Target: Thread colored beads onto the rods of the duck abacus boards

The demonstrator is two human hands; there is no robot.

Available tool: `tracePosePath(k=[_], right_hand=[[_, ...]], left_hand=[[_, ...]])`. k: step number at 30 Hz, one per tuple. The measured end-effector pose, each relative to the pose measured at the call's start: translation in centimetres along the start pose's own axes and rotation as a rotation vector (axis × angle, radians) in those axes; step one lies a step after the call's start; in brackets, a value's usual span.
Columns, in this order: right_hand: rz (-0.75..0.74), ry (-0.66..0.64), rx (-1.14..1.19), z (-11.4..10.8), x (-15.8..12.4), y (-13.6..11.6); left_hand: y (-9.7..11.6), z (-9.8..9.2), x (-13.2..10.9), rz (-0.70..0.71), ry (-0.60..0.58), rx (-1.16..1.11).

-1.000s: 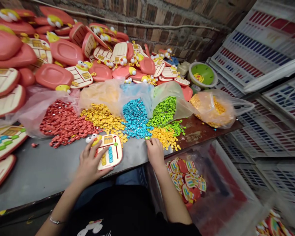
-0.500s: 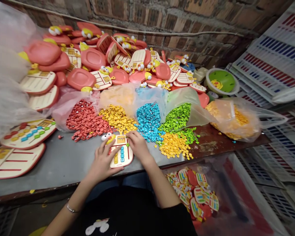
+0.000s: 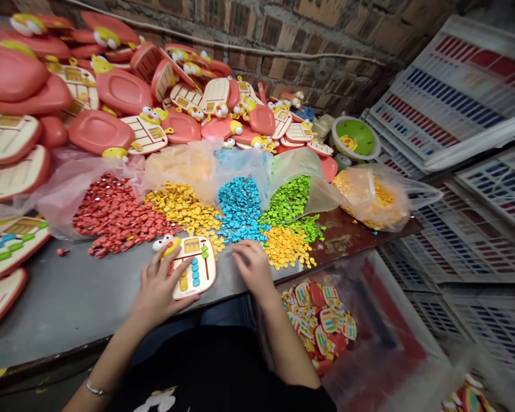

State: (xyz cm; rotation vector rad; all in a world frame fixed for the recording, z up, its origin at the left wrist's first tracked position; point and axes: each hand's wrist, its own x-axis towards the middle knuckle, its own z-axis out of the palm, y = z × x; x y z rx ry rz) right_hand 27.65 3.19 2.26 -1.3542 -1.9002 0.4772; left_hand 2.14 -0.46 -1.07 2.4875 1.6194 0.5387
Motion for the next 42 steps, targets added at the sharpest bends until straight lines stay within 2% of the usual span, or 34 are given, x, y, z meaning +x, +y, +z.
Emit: tracePosePath(k=[2,5,7,9,11,14,17,19,23,27,31,36,40,42], right_hand=[[0.080,0.085,-0.158,-1.2,-0.6,2.1],[0.107,0.036,-0.387,-1.5,-0.6,4.7],[0.094,-0.003,-0.448,-1.2,-0.3,5.5],[0.086,0.012,-0.455,-0.7,0.0,5.6],[0.088,0.048,-0.401,-0.4,0.2,5.1],[0.122,0.082,-0.192,0.1,0.6,3.8],[0.114,0.050,0.042,1.2,1.7,1.8],[0.059,0.004,0.135,2.5,2.7,0.5],[-0.067,-0.076,0.140,5.7,4.5,-1.2],[-0.158,-0.163,-0.033,7.3,4.7,-1.4],[-0.243,-0.176,-0.202,6.9,4.1,-1.2],[-0.227,-0.219,-0.273,6.0,3.3,-1.9],[-0.248,-0.281,-0.183,4.4,1.9,-2.4],[-0.223,-0.249,-0.104,2.8,0.9,-1.9]], left_hand=[[0.1,0.0,0.0,0.002,0.002,-0.001],[0.0,0.1,0.0,-0.013,0.013,-0.010],[0.0,0.1,0.0,-0.015,0.018,-0.021],[0.0,0.1,0.0,-0.013,0.019,-0.027],[0.1,0.0,0.0,-0.012,0.015,-0.031],[0.3,-0.2,-0.1,-0.011,0.004,-0.037],[0.3,-0.4,-0.1,-0.017,0.000,-0.038],[0.4,-0.4,-0.1,-0.022,-0.003,-0.039],[0.3,-0.5,-0.1,-0.021,-0.009,-0.041],[0.3,-0.5,-0.1,-0.009,0.003,-0.034],[0.2,-0.3,0.0,-0.009,0.011,-0.016],[0.1,-0.1,0.0,-0.005,0.016,0.001],[0.1,0.0,-0.1,0.006,0.022,0.024],[0.0,0.1,-0.1,0.019,0.012,0.025]])
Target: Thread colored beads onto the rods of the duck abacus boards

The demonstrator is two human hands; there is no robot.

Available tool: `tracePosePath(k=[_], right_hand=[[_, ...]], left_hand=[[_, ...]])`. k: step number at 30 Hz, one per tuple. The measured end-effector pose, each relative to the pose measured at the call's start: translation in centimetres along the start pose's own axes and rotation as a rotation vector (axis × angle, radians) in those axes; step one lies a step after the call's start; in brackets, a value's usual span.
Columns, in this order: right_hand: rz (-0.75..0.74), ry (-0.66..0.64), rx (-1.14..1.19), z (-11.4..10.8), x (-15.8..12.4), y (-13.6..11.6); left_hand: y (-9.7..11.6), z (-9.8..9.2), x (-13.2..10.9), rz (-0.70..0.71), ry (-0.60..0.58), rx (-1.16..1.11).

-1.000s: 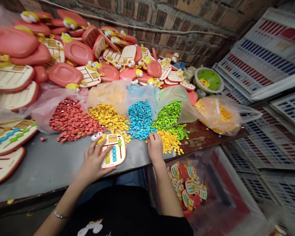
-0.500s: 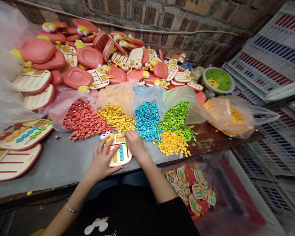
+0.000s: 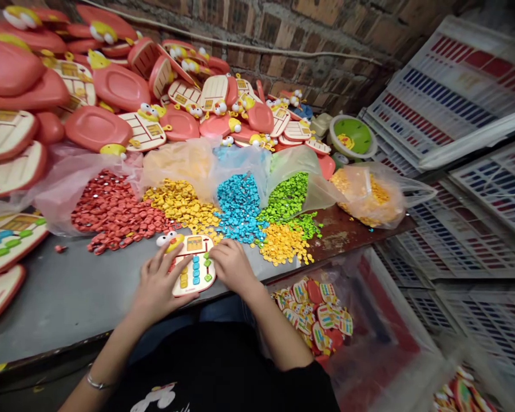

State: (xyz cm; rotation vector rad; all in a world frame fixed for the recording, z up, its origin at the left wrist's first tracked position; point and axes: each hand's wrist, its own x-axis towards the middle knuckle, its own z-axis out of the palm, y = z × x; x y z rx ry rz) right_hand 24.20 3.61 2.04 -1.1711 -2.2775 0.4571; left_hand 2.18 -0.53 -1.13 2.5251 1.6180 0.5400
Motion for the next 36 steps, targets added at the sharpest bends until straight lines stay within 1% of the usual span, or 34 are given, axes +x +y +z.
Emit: tracePosePath(k=[2,4,5,6,8,9,11,13,15,16,17,19,20,22,23,25,27,30,32,34,35,36], right_hand=[[0.089,0.126,0.014,-1.4,-1.5,1.2],[0.210,0.249,-0.089,-2.5,-2.8,3.1],[0.257,0.267,-0.169,-2.9,-3.2,4.2],[0.294,0.256,-0.247,-3.1,-3.6,5.2],[0.328,0.183,-0.356,-3.2,-3.9,6.8],[0.334,0.156,-0.378,-3.2,-3.9,7.3],[0.334,0.169,-0.361,-3.2,-3.7,7.7],[0.332,0.245,-0.242,-3.1,-3.0,7.1],[0.345,0.310,-0.021,-2.8,-1.9,5.8],[0.354,0.309,0.104,-2.5,-1.2,5.1],[0.361,0.281,0.217,-2.0,-0.4,4.4],[0.364,0.174,0.363,-0.9,1.4,3.2],[0.358,0.110,0.388,-0.2,2.3,2.8],[0.341,0.027,0.342,1.2,3.9,2.4],[0.329,0.019,0.283,1.8,4.5,2.3],[0.296,0.051,0.143,2.7,5.2,2.2],[0.246,0.092,0.039,3.2,5.1,1.8],[0.178,0.079,0.027,2.9,3.6,0.6],[0.148,0.043,0.103,2.1,2.1,-0.1],[0.146,0.030,0.191,0.8,0.3,0.0],[0.170,0.059,0.203,0.1,-0.6,0.3],[0.211,0.114,0.178,-0.5,-1.5,0.9]], left_hand=[[0.0,0.0,0.0,0.009,-0.011,-0.006],[0.0,0.0,0.0,0.010,-0.012,-0.015],[0.0,0.0,0.0,0.012,-0.010,-0.020],[0.0,0.0,0.1,0.014,-0.007,-0.024],[0.0,-0.1,0.1,0.013,-0.002,-0.027],[0.1,-0.1,0.1,0.011,-0.002,-0.026],[0.1,-0.2,0.1,0.008,-0.007,-0.022],[0.2,-0.2,0.1,0.009,-0.016,-0.020],[0.2,-0.3,0.1,0.010,-0.016,-0.022],[0.2,-0.3,0.1,0.010,-0.014,-0.026],[0.2,-0.3,0.1,0.010,-0.010,-0.030],[0.2,-0.4,0.1,0.011,-0.007,-0.037],[0.2,-0.4,0.1,0.010,-0.008,-0.040],[0.3,-0.5,0.1,0.002,-0.014,-0.045],[0.3,-0.6,0.1,-0.002,-0.018,-0.047],[0.4,-0.6,0.2,-0.007,-0.022,-0.050],[0.4,-0.7,0.2,-0.007,-0.019,-0.051],[0.4,-0.6,0.2,-0.006,-0.002,-0.050],[0.3,-0.5,0.2,-0.001,0.009,-0.053],[0.3,-0.5,0.2,0.003,0.015,-0.060],[0.3,-0.4,0.2,0.004,0.016,-0.063],[0.3,-0.4,0.2,0.005,0.017,-0.065]])
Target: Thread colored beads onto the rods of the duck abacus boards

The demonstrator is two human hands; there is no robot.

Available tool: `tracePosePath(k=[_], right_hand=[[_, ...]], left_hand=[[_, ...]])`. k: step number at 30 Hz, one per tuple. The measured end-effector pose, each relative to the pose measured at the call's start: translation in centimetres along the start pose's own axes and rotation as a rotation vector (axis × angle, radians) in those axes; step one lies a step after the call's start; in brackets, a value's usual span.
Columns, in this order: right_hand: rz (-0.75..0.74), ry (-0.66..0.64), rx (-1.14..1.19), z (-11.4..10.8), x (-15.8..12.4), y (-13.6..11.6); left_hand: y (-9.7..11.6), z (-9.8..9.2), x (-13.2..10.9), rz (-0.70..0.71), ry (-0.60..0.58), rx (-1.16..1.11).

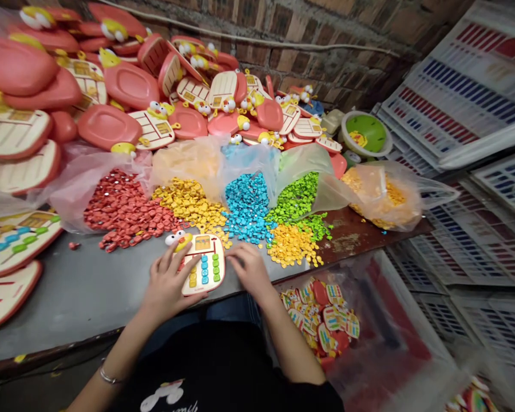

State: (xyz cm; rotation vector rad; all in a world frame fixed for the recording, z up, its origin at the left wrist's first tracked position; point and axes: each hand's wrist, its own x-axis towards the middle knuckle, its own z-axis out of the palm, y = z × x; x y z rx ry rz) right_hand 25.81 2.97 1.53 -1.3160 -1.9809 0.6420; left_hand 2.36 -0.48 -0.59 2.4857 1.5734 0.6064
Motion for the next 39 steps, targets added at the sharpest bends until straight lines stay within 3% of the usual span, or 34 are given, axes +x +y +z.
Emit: tracePosePath(k=[4,9,16,24,34,39], right_hand=[[0.157,0.259,-0.323,-2.4,-1.5,3.6],[0.152,0.211,-0.479,-2.2,-1.7,6.0],[0.061,0.189,-0.410,-1.8,-2.7,5.7],[0.094,0.159,-0.485,-2.0,-4.1,4.8],[0.142,0.200,-0.521,-2.0,-4.2,4.3],[0.045,0.178,-0.408,-2.0,-3.0,3.2]], left_hand=[[0.0,0.0,0.0,0.003,0.004,0.000],[-0.1,0.1,-0.1,0.003,-0.007,0.022],[-0.2,0.2,-0.1,0.008,-0.024,0.043],[-0.2,0.3,-0.2,-0.001,-0.021,-0.002],[0.0,0.0,0.0,0.004,-0.016,-0.006],[0.1,0.0,0.0,-0.007,-0.021,-0.003]])
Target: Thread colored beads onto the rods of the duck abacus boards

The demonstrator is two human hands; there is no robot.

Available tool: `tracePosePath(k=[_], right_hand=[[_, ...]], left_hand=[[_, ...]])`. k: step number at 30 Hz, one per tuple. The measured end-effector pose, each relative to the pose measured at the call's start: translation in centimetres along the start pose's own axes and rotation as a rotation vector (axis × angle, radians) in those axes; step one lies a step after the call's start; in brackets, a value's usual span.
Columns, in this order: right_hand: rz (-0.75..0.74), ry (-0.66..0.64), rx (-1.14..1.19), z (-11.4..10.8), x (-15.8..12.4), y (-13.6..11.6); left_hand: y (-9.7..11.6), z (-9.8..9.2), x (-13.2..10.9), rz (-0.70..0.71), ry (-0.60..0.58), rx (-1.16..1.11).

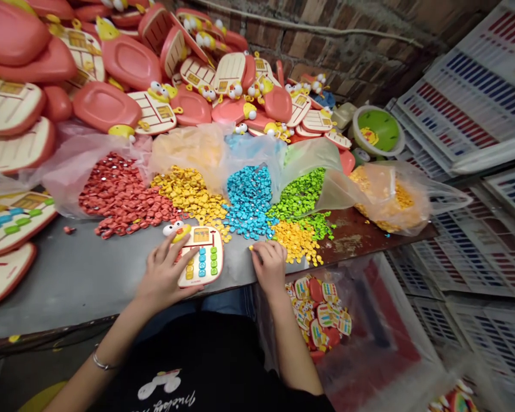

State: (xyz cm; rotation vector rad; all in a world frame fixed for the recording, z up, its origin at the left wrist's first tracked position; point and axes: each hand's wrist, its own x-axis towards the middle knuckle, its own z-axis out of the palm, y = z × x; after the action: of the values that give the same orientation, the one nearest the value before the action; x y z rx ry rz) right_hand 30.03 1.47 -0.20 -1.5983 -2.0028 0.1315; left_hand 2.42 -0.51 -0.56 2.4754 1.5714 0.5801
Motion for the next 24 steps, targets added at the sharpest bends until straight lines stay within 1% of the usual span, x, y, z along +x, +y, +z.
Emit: tracePosePath(k=[3,5,9,13,16,18,21,24], right_hand=[[-0.095,-0.072,0.116,0.5,2.1,-1.4],[-0.175,-0.130,0.154,1.1,3.8,-2.4],[-0.294,-0.274,0.141,2.5,6.9,-3.7],[-0.372,-0.378,0.094,3.5,8.5,-4.3],[-0.410,-0.420,0.074,3.7,9.3,-4.5],[-0.424,-0.472,0.087,3.7,10.1,-4.4],[-0.425,-0.610,0.125,3.7,12.1,-4.2],[-0.409,-0.750,0.043,4.1,14.7,-4.3]], left_hand=[[0.1,-0.1,0.0,-0.004,-0.015,-0.010],[0.1,-0.3,0.1,-0.012,-0.019,-0.018],[0.2,-0.4,0.1,-0.024,-0.017,-0.034],[0.1,-0.2,0.0,-0.021,-0.025,-0.041],[0.0,-0.1,-0.1,-0.014,-0.027,-0.049],[-0.1,-0.1,-0.1,-0.008,-0.025,-0.051],[-0.1,0.0,-0.2,-0.005,-0.018,-0.057],[-0.2,0.1,-0.2,-0.006,-0.024,-0.068]])
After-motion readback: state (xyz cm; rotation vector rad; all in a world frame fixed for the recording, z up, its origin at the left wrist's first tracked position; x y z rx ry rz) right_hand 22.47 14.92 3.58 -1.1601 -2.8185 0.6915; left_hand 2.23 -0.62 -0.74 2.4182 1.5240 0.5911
